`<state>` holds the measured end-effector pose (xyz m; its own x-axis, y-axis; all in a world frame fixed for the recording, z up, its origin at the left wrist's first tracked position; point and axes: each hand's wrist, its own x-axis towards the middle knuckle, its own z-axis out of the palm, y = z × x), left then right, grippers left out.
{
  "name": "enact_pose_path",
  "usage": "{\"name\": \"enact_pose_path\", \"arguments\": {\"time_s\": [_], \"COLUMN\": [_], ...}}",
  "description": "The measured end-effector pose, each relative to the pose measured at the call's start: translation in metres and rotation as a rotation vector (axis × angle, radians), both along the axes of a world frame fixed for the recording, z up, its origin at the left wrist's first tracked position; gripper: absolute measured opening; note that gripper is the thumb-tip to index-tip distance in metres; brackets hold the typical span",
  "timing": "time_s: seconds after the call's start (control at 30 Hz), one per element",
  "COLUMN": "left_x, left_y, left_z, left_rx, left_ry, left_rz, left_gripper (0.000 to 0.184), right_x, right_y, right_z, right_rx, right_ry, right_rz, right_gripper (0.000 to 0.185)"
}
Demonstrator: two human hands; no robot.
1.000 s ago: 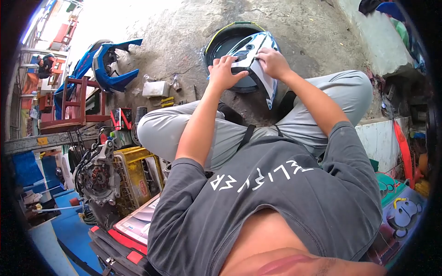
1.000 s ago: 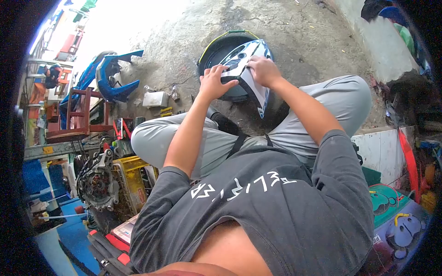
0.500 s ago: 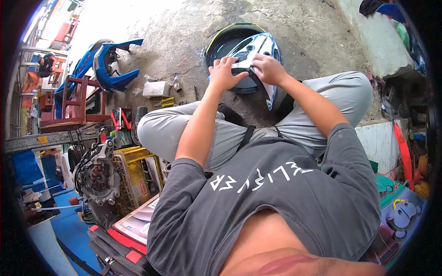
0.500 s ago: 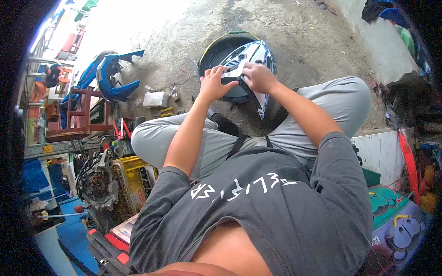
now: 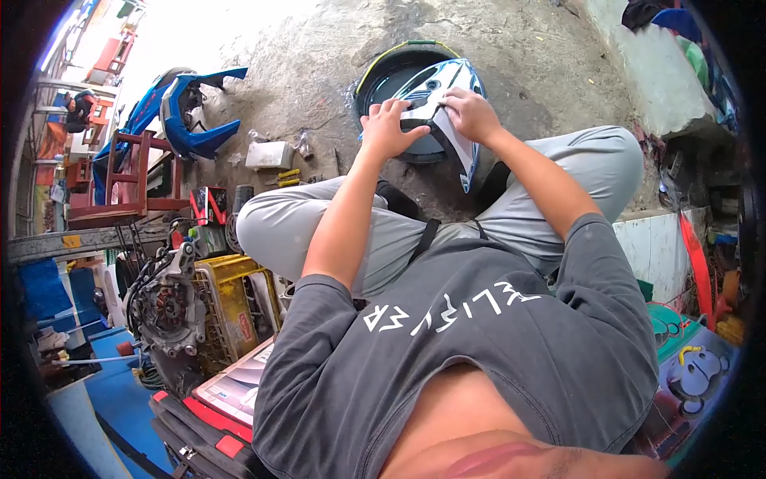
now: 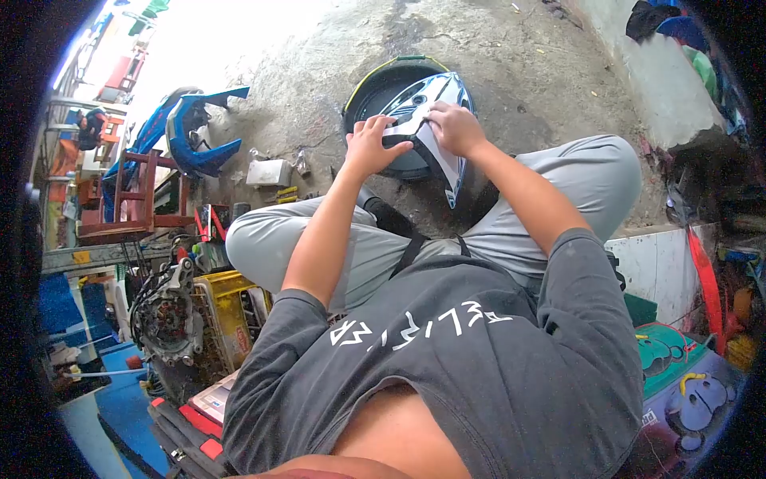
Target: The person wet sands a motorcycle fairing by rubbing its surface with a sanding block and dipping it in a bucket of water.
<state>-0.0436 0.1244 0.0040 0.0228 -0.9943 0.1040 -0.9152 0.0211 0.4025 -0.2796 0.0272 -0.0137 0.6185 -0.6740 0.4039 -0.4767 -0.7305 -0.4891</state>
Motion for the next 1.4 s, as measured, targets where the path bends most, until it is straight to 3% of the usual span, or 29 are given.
{"name": "enact_pose_path", "arguments": {"time_s": [0.13,0.3,0.4,0.53,0.63,0.87,1.0,1.17,1.4], "left_x": [-0.001,0.001,0.0,-0.001,0.0,0.0,-0.001,-0.001,0.001], "left_y": [0.0,0.0,0.0,0.001,0.001,-0.001,0.0,0.0,0.0], "left_z": [0.002,0.001,0.006,0.005,0.001,0.002,0.001,0.003,0.002], "left_rx": [0.046,0.023,0.059,0.041,-0.001,0.042,0.031,0.042,0.016], "left_ry": [-0.023,-0.01,0.006,-0.004,-0.01,-0.006,-0.011,-0.02,-0.008], "left_rz": [0.018,0.01,0.009,0.015,0.004,0.022,0.012,0.013,0.003], "left_gripper": [0.082,0.081,0.08,0.079,0.079,0.08,0.08,0.08,0.081], "right_x": [0.01,-0.001,0.001,0.008,0.001,0.007,0.0,0.003,-0.003], "right_y": [0.014,-0.002,0.002,0.015,0.003,0.011,-0.004,0.002,-0.01], "right_z": [0.004,0.0,0.005,0.003,0.003,-0.001,0.001,0.015,0.009], "right_rx": [-0.007,0.033,-0.009,-0.017,0.006,-0.082,-0.014,0.059,0.054], "right_ry": [0.036,0.058,0.15,0.06,0.04,0.114,0.129,0.196,0.186], "right_rz": [0.163,-0.047,0.002,0.104,-0.032,0.076,-0.071,0.121,0.02], "right_gripper": [0.021,0.025,0.024,0.023,0.023,0.024,0.025,0.025,0.026]}}
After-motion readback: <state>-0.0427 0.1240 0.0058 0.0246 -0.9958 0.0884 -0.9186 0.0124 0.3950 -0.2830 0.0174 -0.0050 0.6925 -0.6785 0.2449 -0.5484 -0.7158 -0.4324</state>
